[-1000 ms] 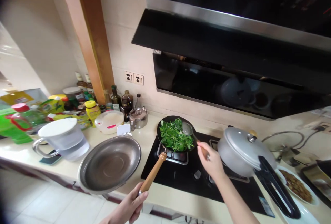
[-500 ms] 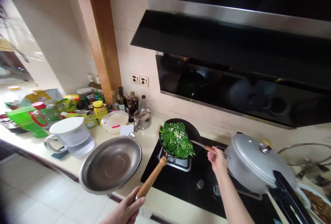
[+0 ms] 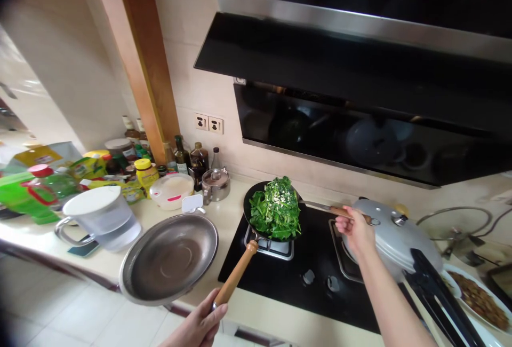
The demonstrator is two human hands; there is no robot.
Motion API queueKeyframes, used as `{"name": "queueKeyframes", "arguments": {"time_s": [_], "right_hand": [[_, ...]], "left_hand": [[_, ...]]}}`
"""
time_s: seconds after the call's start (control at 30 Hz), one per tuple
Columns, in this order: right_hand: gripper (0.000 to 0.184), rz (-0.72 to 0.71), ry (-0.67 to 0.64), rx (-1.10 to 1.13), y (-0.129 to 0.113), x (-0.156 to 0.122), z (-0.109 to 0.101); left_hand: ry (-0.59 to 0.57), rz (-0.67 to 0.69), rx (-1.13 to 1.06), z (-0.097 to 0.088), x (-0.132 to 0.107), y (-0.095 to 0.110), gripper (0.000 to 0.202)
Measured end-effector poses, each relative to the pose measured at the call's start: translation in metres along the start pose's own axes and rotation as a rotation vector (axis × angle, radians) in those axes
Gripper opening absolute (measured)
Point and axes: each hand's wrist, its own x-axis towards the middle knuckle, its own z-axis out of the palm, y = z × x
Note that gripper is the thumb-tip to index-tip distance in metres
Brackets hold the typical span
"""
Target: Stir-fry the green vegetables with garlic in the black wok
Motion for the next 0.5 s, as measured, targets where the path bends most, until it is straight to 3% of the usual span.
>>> {"name": "queueKeyframes", "arguments": {"time_s": [0.1,0.23,0.4,0.5], "right_hand": [[0.036,-0.003,-0.047,-0.146,0.015,-0.032,0.031],[0.041,-0.062,-0.287,-0.381,0.040,-0.082,0.064],[0.033,-0.178,-0.493,-0.567,0.043,-0.110,0.055],[0.027,-0.304,-0.525,-0.652,0.052,-0.111,0.048]], "left_hand": [[0.001,0.010,0.031,0.002,-0.004,0.005,0.111],[-0.007,0.025,0.057,0.002,-0.007,0.010,0.102],[-0.007,0.018,0.053,0.003,-0.009,0.015,0.102],[-0.012,0.024,0.057,0.003,-0.009,0.013,0.103]]}}
